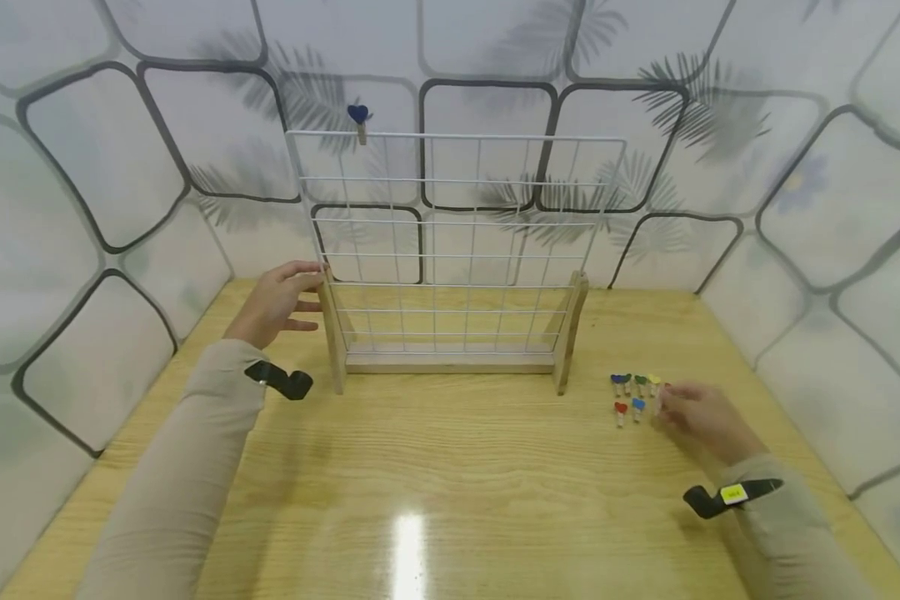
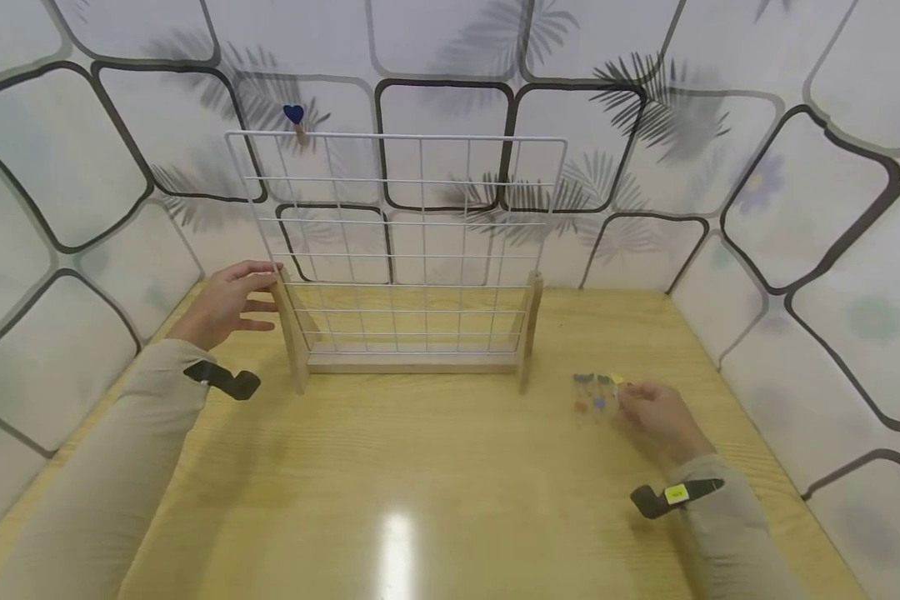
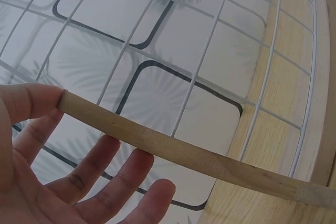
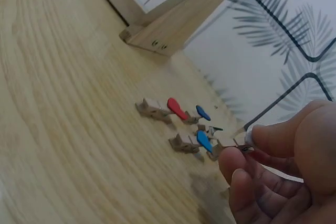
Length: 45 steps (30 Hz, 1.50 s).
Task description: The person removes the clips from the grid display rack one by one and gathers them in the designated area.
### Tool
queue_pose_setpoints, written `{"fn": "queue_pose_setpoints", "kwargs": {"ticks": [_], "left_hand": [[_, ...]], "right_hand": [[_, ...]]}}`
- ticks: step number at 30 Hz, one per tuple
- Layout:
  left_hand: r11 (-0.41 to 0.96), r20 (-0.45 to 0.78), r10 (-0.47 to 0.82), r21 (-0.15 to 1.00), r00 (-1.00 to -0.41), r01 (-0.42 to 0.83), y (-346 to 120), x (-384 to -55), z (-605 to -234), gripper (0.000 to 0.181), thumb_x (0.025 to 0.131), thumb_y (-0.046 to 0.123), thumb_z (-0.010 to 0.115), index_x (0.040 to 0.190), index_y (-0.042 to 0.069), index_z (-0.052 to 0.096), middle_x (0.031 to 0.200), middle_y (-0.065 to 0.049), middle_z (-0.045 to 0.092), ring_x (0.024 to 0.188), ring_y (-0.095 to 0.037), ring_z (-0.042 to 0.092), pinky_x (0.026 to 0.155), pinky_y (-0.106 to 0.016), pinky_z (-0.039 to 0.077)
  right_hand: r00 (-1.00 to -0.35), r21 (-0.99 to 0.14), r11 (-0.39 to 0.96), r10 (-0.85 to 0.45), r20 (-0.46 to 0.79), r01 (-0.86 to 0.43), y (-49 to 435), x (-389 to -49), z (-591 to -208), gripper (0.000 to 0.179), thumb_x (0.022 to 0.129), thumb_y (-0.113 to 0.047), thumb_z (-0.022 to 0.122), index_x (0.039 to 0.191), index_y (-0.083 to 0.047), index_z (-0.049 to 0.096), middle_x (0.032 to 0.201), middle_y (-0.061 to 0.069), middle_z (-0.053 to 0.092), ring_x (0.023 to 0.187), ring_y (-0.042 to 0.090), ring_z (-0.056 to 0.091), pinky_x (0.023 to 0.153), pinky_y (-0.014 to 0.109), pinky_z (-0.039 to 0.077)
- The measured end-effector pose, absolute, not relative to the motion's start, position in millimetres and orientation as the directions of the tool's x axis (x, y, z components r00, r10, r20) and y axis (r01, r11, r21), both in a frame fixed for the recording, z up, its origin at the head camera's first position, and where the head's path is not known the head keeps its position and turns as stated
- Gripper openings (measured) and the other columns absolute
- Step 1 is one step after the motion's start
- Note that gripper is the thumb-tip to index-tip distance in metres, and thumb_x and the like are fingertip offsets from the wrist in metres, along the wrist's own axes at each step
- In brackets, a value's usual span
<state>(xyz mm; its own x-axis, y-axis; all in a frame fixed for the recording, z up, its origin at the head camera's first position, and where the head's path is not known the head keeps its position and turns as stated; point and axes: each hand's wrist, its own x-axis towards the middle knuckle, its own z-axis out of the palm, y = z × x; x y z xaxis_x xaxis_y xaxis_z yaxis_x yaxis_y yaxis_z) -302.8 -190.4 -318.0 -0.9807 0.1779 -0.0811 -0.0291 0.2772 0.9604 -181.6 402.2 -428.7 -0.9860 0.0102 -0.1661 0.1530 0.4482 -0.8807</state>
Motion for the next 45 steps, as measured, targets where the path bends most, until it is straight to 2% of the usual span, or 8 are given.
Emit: {"fn": "queue_pose_setpoints", "kwargs": {"ticks": [7,19,29,32,34,39,41,45], "left_hand": [[0.272,-0.084,0.182,0.962,-0.98,-0.032,-190.8,-303.4,-317.0,0.056,0.101,0.042,0.048,0.145,0.008,0.041,0.14,-0.02,0.038,0.116,-0.039,0.053,0.087,-0.048,0.052],[0.276,-0.076,0.194,0.961,-0.978,-0.02,-193.6,-303.5,-318.3,0.057,0.102,0.041,0.047,0.146,0.007,0.039,0.141,-0.021,0.038,0.119,-0.042,0.05,0.09,-0.052,0.05],[0.271,-0.084,0.181,0.962,-0.98,-0.033,-192.1,-302.5,-320.4,0.052,0.102,0.038,0.047,0.145,0.009,0.042,0.142,-0.019,0.04,0.117,-0.04,0.052,0.087,-0.051,0.051],[0.27,-0.076,0.172,0.962,-0.982,-0.028,-190.8,-304.1,-320.7,0.05,0.102,0.039,0.048,0.143,0.01,0.044,0.139,-0.017,0.043,0.116,-0.039,0.054,0.087,-0.05,0.052],[0.272,-0.08,0.171,0.962,-0.982,-0.031,-190.3,-304.5,-320.8,0.05,0.102,0.039,0.048,0.143,0.01,0.044,0.138,-0.017,0.044,0.116,-0.039,0.054,0.088,-0.051,0.051],[0.265,-0.082,0.176,0.964,-0.981,-0.033,-190.4,-304.9,-321.2,0.051,0.102,0.038,0.048,0.144,0.01,0.043,0.139,-0.018,0.043,0.117,-0.04,0.052,0.09,-0.054,0.049],[0.265,-0.081,0.174,0.964,-0.981,-0.033,-190.3,-304.7,-320.9,0.051,0.102,0.038,0.048,0.144,0.01,0.043,0.14,-0.018,0.042,0.117,-0.04,0.052,0.09,-0.053,0.05],[0.266,-0.087,0.165,0.963,-0.982,-0.04,-190.3,-304.0,-319.0,0.05,0.102,0.038,0.048,0.144,0.011,0.043,0.141,-0.018,0.041,0.118,-0.039,0.052,0.088,-0.052,0.051]], "right_hand": [[-0.99,-0.756,0.646,-0.01,-0.142,0.102,401.8,-183.5,-435.2,0.035,0.102,-0.016,0.052,0.109,0.017,0.06,0.085,0.008,0.067,0.073,0.012,0.061,0.063,0.025,0.051],[-0.984,-0.707,0.695,-0.003,-0.179,0.127,404.3,-191.8,-446.2,0.039,0.099,-0.016,0.056,0.118,0.019,0.056,0.078,0.003,0.068,0.069,0.012,0.061,0.057,0.023,0.048],[-0.989,-0.672,0.734,0.0,-0.145,0.098,408.1,-193.5,-434.9,0.047,0.101,-0.023,0.054,0.122,0.019,0.053,0.092,0.014,0.07,0.078,0.015,0.065,0.069,0.025,0.053],[-0.994,-0.771,0.631,0.011,-0.106,0.089,408.4,-196.3,-426.2,0.051,0.103,-0.023,0.05,0.128,0.021,0.046,0.099,0.02,0.068,0.079,0.014,0.066,0.07,0.027,0.056],[-0.997,-0.844,0.532,0.0,-0.076,0.064,404.4,-197.9,-417.0,0.05,0.104,-0.022,0.047,0.13,0.021,0.042,0.101,0.017,0.066,0.08,0.012,0.066,0.07,0.028,0.057],[-0.994,-0.984,0.176,-0.113,-0.007,-0.013,386.1,-205.8,-384.5,0.023,0.105,-0.018,0.046,0.115,-0.006,0.063,0.099,-0.002,0.066,0.081,0.011,0.067,0.067,0.025,0.056],[-0.985,-1.0,0.008,-0.175,0.007,-0.009,376.3,-210.6,-369.8,0.022,0.105,-0.018,0.045,0.107,-0.016,0.067,0.101,-0.004,0.067,0.082,0.013,0.067,0.068,0.024,0.055],[-0.962,-0.99,-0.141,-0.269,0.044,-0.006,350.6,-221.2,-340.2,0.029,0.106,-0.019,0.041,0.107,-0.012,0.07,0.107,0.001,0.066,0.085,0.015,0.066,0.071,0.024,0.055]]}}
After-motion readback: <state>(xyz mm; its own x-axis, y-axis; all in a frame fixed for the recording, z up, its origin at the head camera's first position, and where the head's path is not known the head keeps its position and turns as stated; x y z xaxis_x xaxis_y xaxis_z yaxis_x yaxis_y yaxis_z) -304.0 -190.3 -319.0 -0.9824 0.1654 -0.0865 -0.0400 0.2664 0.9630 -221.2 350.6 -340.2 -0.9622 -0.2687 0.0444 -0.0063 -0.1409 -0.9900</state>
